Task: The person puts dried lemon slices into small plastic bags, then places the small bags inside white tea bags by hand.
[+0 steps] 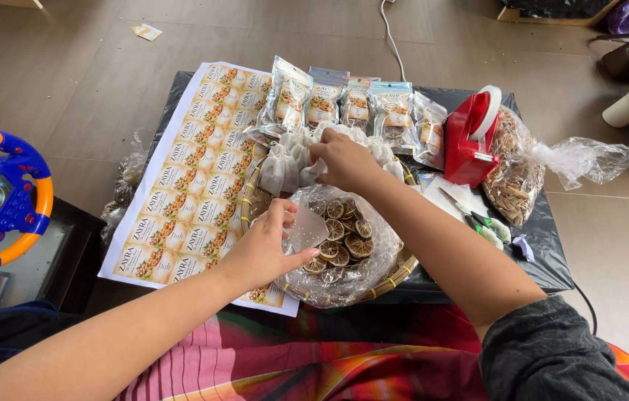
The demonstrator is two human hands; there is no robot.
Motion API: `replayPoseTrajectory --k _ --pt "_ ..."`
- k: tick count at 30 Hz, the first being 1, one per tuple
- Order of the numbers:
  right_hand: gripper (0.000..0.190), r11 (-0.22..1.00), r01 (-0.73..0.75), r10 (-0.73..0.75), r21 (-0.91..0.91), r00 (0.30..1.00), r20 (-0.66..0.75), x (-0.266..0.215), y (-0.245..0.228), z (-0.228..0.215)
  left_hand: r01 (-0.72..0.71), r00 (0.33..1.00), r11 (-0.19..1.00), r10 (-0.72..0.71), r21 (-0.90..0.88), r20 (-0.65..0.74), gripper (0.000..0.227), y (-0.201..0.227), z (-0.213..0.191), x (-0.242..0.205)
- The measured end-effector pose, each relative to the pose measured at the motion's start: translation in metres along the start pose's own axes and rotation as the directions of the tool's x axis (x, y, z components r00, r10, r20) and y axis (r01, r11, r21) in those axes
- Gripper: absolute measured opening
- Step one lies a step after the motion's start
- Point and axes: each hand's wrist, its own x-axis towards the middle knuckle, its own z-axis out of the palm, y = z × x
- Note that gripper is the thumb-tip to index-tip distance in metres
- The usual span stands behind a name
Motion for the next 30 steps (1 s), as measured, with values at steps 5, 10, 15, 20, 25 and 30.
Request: replayPoseTrajectory --k 5,10,15,20,25,30 --pt "0.029 0.958 0.010 0.043 0.286 0.983 -0.179 -0.027 0.007 -0.027 0.008 1.000 1.000 -0.009 0.015 0.012 0.072 -0.002 0.000 0.003" --pt "0.037 0.761 -0.090 0.299 0.643 0.927 -0.225 -0.091 0.003 -0.050 -0.009 1.000 0.999 0.008 0.053 0.020 0.072 0.004 0.000 0.001" --pt "0.061 0.351 0.031 0.482 0.936 0.851 -0.209 -0.169 -0.026 -0.042 -0.057 0.998 0.992 0.055 0.110 0.017 0.071 0.005 0.004 0.002" --pt "0.038 0.313 0.101 0.440 0.944 0.866 -0.238 -0.169 -0.015 -0.008 -0.097 0.995 0.981 0.092 0.165 0.034 0.070 0.004 0.011 0.004" --pt "0.031 0.309 0.091 0.376 0.947 0.902 -0.209 -0.164 -0.021 -0.009 -0.085 0.996 0.973 0.074 0.214 0.057 0.070 0.008 0.013 0.006" --pt "0.028 0.282 0.062 0.340 0.957 0.927 -0.161 -0.163 -0.030 -0.012 -0.101 0.994 0.971 0.088 0.216 0.067 0.067 0.010 0.014 0.009"
